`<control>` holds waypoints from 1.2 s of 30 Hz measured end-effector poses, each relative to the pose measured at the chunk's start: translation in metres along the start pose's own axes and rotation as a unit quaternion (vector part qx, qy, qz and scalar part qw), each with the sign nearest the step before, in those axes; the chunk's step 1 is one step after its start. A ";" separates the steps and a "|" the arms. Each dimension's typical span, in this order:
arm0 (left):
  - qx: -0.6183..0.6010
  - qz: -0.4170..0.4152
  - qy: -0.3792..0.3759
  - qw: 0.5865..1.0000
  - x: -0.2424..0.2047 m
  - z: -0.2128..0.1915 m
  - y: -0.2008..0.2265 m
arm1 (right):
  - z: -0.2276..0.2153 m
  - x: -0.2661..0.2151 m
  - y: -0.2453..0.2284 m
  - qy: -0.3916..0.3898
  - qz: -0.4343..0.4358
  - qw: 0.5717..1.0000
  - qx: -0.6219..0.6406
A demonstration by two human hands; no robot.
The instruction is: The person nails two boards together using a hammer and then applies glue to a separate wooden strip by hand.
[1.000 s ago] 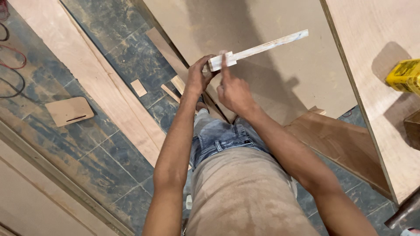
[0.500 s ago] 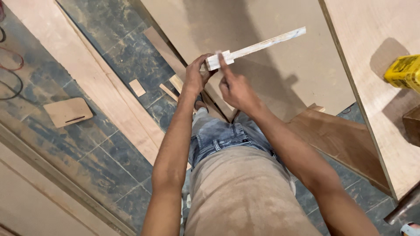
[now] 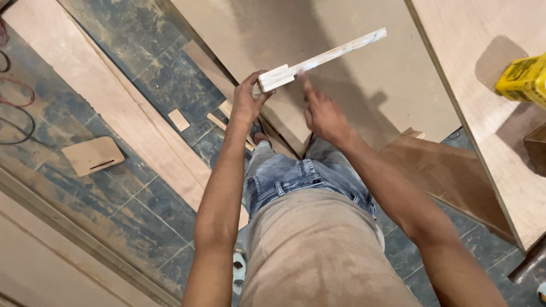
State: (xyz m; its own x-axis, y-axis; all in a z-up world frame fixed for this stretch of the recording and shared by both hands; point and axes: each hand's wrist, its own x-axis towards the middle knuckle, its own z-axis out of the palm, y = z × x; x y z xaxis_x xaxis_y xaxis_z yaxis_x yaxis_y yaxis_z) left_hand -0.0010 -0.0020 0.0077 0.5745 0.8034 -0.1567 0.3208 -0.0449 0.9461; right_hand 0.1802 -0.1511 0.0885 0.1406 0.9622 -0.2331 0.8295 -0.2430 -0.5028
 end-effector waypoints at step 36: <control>0.032 0.035 0.037 0.998 -0.004 0.006 0.005 | -0.020 0.010 0.042 0.062 -0.035 0.995 -0.071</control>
State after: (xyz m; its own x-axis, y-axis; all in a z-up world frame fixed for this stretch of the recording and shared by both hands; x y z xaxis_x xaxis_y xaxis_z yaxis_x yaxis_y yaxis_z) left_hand 0.0030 -0.0087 0.0110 0.5400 0.8389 -0.0678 0.3309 -0.1376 0.9336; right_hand 0.2266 -0.1496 0.0818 0.1372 0.9862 -0.0926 0.9066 -0.1626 -0.3895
